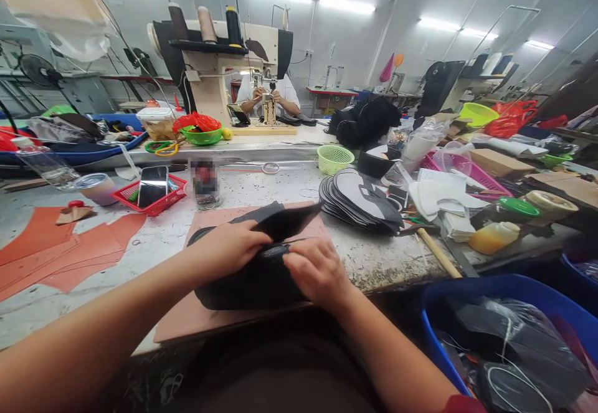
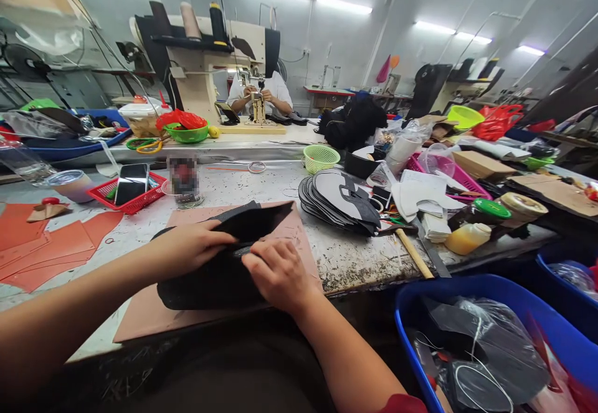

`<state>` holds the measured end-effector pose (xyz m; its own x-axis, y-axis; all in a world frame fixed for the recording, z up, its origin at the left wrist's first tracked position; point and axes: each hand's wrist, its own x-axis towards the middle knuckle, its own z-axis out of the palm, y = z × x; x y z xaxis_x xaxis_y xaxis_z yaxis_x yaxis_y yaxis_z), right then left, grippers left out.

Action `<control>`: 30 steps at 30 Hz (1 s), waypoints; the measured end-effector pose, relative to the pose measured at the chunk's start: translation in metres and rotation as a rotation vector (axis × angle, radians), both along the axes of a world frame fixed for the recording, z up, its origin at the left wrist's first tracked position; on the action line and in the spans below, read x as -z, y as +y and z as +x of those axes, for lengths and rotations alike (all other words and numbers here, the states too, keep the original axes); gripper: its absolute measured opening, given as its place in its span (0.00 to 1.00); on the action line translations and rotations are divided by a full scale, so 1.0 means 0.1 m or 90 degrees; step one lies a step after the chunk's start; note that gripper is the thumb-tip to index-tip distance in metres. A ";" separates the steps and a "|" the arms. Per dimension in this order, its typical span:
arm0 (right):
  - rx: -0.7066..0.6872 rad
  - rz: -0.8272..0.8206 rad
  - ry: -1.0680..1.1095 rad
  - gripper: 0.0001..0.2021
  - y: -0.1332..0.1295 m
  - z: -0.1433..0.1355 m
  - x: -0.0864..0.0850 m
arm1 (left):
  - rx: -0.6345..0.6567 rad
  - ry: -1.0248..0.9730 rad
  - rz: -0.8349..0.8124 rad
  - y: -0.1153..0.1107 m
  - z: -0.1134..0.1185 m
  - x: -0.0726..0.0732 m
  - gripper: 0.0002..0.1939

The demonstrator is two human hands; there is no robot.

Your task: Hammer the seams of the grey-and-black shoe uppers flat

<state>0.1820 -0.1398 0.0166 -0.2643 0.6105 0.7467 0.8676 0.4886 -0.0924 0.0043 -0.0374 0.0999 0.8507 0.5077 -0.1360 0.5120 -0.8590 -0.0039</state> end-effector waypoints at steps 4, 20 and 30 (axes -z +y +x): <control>-0.105 -0.252 -0.102 0.16 -0.04 -0.05 0.01 | -0.005 -0.073 -0.063 0.12 -0.03 -0.06 0.25; -0.055 -0.162 -0.045 0.12 0.03 0.07 0.00 | -0.031 -0.076 -0.054 0.22 -0.06 -0.08 0.22; -0.021 -0.390 -0.079 0.19 0.02 -0.03 -0.02 | -0.009 -0.070 -0.066 0.16 -0.06 -0.09 0.24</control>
<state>0.1793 -0.1375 0.0189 -0.3527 0.9078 0.2267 0.8752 0.4058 -0.2633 -0.0019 -0.0213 0.1093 0.8562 0.5078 -0.0950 0.5166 -0.8444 0.1418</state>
